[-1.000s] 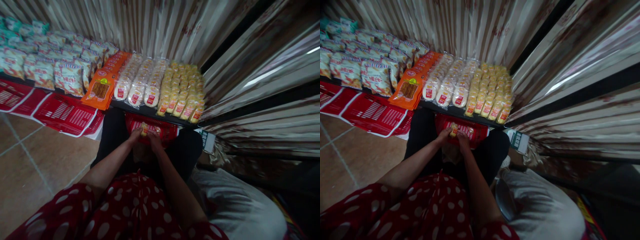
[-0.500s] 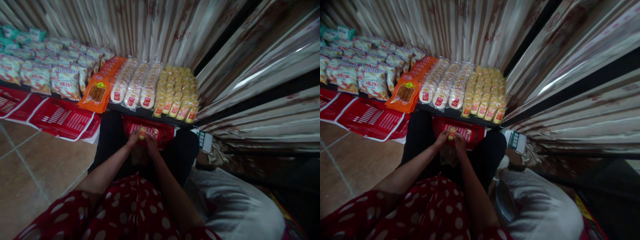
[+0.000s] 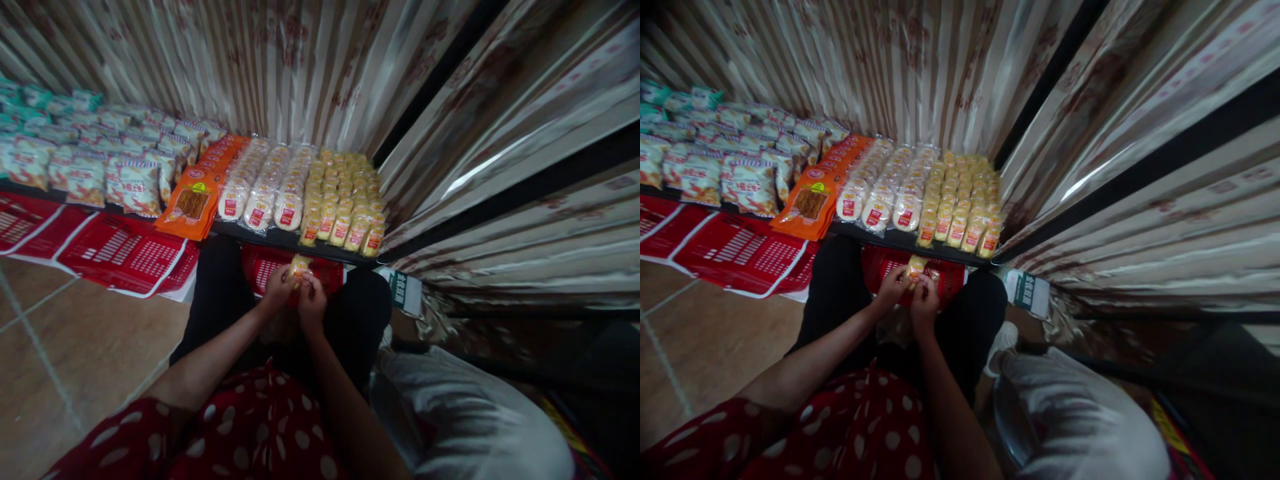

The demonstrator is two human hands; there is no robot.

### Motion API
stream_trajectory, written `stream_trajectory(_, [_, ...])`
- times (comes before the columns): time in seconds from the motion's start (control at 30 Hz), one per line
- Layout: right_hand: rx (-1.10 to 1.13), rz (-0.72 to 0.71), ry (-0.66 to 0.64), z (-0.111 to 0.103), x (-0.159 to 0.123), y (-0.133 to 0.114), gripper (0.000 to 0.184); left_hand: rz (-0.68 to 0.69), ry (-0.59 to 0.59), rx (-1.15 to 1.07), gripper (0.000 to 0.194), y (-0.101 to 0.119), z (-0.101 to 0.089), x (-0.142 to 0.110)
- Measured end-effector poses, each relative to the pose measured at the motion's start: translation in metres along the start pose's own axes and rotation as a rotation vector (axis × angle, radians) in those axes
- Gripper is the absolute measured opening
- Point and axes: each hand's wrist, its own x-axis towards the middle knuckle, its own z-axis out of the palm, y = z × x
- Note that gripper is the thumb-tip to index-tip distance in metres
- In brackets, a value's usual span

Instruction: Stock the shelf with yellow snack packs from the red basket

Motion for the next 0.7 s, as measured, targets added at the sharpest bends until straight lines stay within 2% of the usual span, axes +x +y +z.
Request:
stream_trajectory(0.1, [-0.003, -0.083, 0.043, -0.002, 0.003, -0.009, 0.024, 0.074, 0.035, 0.006, 0.027, 0.011, 0.006, 0.0])
stream_trajectory(0.17, [0.013, -0.102, 0.057, -0.002, 0.006, -0.014, 0.025, 0.066, 0.053, -0.029, 0.03, 0.02, 0.01, 0.001])
stream_trajectory(0.3, [-0.012, -0.131, 0.083, -0.006, 0.013, -0.021, 0.029, 0.051, 0.048, -0.065, 0.023, 0.038, 0.018, 0.002])
stream_trajectory(0.43, [-0.129, -0.249, 0.133, -0.011, 0.019, -0.03, 0.025, 0.109, 0.005, -0.066, 0.021, 0.046, 0.027, 0.005])
stream_trajectory(0.7, [-0.202, -0.357, 0.193, -0.011, 0.035, -0.041, 0.027, 0.235, 0.091, 0.161, 0.035, 0.052, 0.036, 0.014])
